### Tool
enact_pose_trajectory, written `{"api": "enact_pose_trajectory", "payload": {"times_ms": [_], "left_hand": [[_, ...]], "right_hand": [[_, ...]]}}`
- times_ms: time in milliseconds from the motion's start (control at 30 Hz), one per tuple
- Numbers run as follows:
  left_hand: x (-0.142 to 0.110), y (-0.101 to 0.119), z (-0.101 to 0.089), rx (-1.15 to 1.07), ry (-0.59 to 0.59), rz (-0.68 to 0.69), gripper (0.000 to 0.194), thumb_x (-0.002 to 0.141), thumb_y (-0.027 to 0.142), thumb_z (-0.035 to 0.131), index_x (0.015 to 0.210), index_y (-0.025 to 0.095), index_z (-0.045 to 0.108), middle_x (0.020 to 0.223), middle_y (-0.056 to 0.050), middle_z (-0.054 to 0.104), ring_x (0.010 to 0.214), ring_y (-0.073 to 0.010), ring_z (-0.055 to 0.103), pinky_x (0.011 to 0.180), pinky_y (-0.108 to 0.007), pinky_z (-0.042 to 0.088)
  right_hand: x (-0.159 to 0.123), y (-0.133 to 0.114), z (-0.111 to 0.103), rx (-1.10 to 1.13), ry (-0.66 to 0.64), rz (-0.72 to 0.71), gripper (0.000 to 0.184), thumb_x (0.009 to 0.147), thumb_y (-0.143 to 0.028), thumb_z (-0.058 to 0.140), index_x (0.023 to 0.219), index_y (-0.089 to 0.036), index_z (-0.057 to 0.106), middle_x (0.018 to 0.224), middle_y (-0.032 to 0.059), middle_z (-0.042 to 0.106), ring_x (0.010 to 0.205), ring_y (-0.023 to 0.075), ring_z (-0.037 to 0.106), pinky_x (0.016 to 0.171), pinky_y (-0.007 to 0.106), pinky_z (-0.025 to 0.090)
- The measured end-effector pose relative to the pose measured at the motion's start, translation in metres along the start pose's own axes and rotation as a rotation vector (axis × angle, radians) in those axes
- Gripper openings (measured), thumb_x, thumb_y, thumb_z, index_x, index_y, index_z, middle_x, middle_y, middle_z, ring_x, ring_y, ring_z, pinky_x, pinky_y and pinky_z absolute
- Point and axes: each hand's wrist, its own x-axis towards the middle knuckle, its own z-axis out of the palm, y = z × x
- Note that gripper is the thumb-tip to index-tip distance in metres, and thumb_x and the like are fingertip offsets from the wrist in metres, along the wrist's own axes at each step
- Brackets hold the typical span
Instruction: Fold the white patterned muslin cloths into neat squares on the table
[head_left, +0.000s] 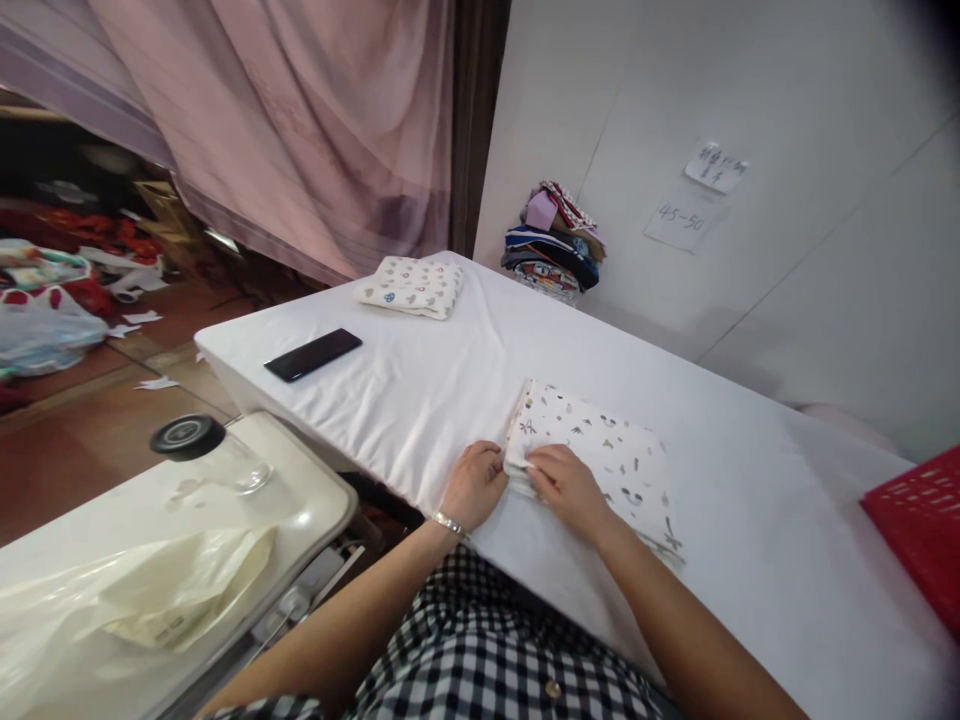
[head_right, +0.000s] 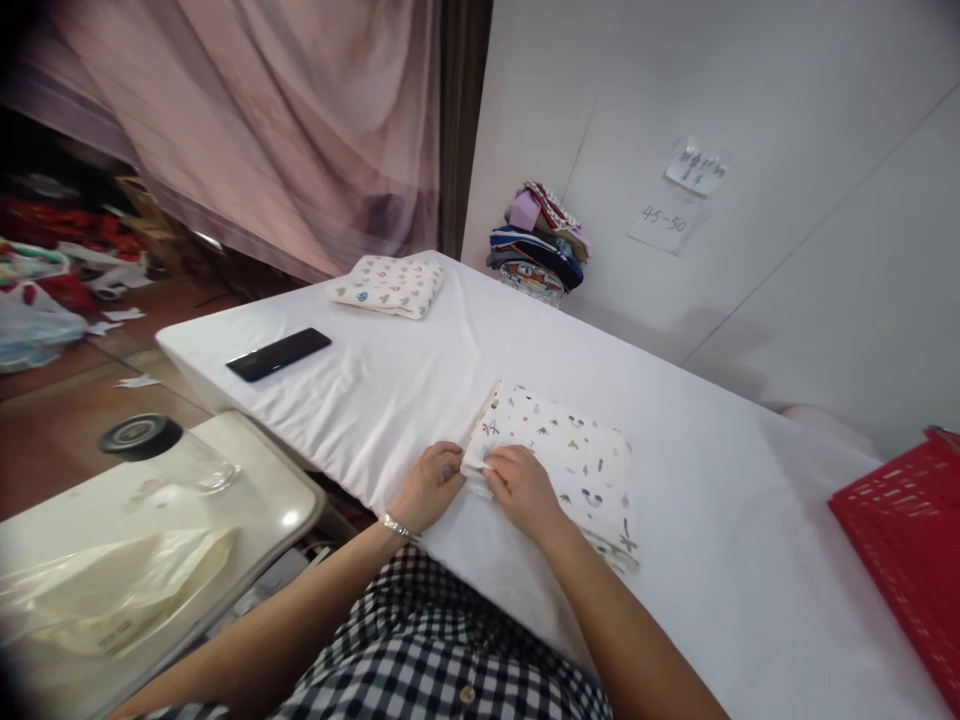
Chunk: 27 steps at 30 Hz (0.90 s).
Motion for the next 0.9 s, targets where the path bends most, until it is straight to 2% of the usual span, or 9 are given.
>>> {"api": "enact_pose_trajectory", "payload": {"times_ms": [67, 167, 267, 400, 500, 600, 700, 833, 900], "left_hand": [[0.000, 0.000, 0.000, -0.018, 0.017, 0.002, 0.010, 0.069, 0.012, 0.051, 0.062, 0.019, 0.053, 0.092, -0.003, 0.054, 0.090, -0.0158, 0.050, 0.083, -0.032, 0.042], [0.000, 0.000, 0.001, -0.028, 0.032, 0.012, 0.010, 0.070, 0.013, 0.052, 0.062, 0.019, 0.053, 0.091, -0.003, 0.054, 0.089, -0.0150, 0.051, 0.082, -0.031, 0.042], [0.000, 0.000, 0.000, -0.021, 0.036, 0.001, 0.009, 0.069, 0.012, 0.052, 0.062, 0.018, 0.053, 0.092, -0.003, 0.054, 0.089, -0.0149, 0.051, 0.082, -0.030, 0.042], [0.000, 0.001, 0.000, -0.023, 0.025, -0.027, 0.011, 0.071, 0.016, 0.052, 0.060, 0.018, 0.053, 0.093, -0.003, 0.055, 0.089, -0.0149, 0.051, 0.083, -0.031, 0.041], [0.001, 0.001, 0.000, -0.048, 0.019, -0.044, 0.012, 0.070, 0.016, 0.052, 0.059, 0.018, 0.053, 0.093, -0.002, 0.055, 0.088, -0.0149, 0.052, 0.082, -0.031, 0.042], [0.002, -0.001, 0.001, -0.090, 0.024, -0.073, 0.012, 0.067, 0.011, 0.051, 0.057, 0.018, 0.053, 0.092, -0.001, 0.056, 0.086, -0.0142, 0.052, 0.081, -0.029, 0.042], [0.003, -0.002, 0.001, -0.128, 0.025, -0.092, 0.012, 0.066, 0.010, 0.050, 0.057, 0.018, 0.053, 0.092, -0.001, 0.056, 0.084, -0.0133, 0.052, 0.078, -0.028, 0.043], [0.003, 0.000, 0.000, -0.184, 0.010, -0.091, 0.011, 0.068, 0.012, 0.050, 0.058, 0.017, 0.055, 0.093, -0.001, 0.056, 0.085, -0.0126, 0.053, 0.079, -0.027, 0.043], [0.003, 0.001, -0.001, -0.213, -0.005, -0.101, 0.012, 0.068, 0.012, 0.050, 0.058, 0.017, 0.056, 0.094, -0.001, 0.056, 0.086, -0.0126, 0.053, 0.081, -0.027, 0.043]], "right_hand": [[0.001, -0.004, 0.003, -0.127, -0.091, -0.074, 0.017, 0.083, -0.028, 0.044, 0.087, -0.020, 0.059, 0.092, 0.0054, 0.059, 0.089, 0.0179, 0.050, 0.079, 0.033, 0.038], [0.003, -0.006, 0.007, -0.239, -0.130, -0.077, 0.016, 0.080, -0.031, 0.049, 0.088, -0.020, 0.057, 0.093, 0.0067, 0.057, 0.089, 0.0199, 0.049, 0.076, 0.034, 0.038], [0.006, -0.004, 0.007, -0.282, -0.133, -0.071, 0.013, 0.082, -0.026, 0.047, 0.088, -0.019, 0.056, 0.090, 0.0061, 0.057, 0.087, 0.0191, 0.048, 0.073, 0.032, 0.038], [0.008, -0.001, -0.006, -0.298, -0.145, -0.085, 0.015, 0.084, -0.021, 0.041, 0.086, -0.019, 0.056, 0.088, 0.0052, 0.057, 0.082, 0.0171, 0.048, 0.071, 0.030, 0.036], [0.009, -0.002, -0.011, -0.381, -0.221, -0.115, 0.014, 0.083, -0.020, 0.043, 0.078, -0.019, 0.055, 0.081, 0.0047, 0.057, 0.080, 0.0175, 0.047, 0.069, 0.029, 0.035], [0.009, -0.007, -0.005, -0.435, -0.277, -0.133, 0.012, 0.082, -0.019, 0.045, 0.074, -0.019, 0.054, 0.078, 0.0042, 0.055, 0.079, 0.0177, 0.046, 0.068, 0.029, 0.034], [0.005, -0.011, 0.005, -0.430, -0.246, -0.099, 0.007, 0.080, -0.024, 0.049, 0.079, -0.018, 0.053, 0.084, 0.0051, 0.054, 0.083, 0.0185, 0.045, 0.070, 0.029, 0.035], [-0.001, -0.016, 0.013, -0.436, -0.200, -0.053, 0.022, 0.074, -0.035, 0.057, 0.085, -0.017, 0.051, 0.089, 0.0058, 0.052, 0.088, 0.0205, 0.044, 0.072, 0.031, 0.035], [-0.003, -0.018, 0.015, -0.445, -0.165, -0.024, 0.021, 0.074, -0.035, 0.057, 0.084, -0.017, 0.050, 0.089, 0.0056, 0.052, 0.087, 0.0206, 0.044, 0.072, 0.032, 0.034]]}}
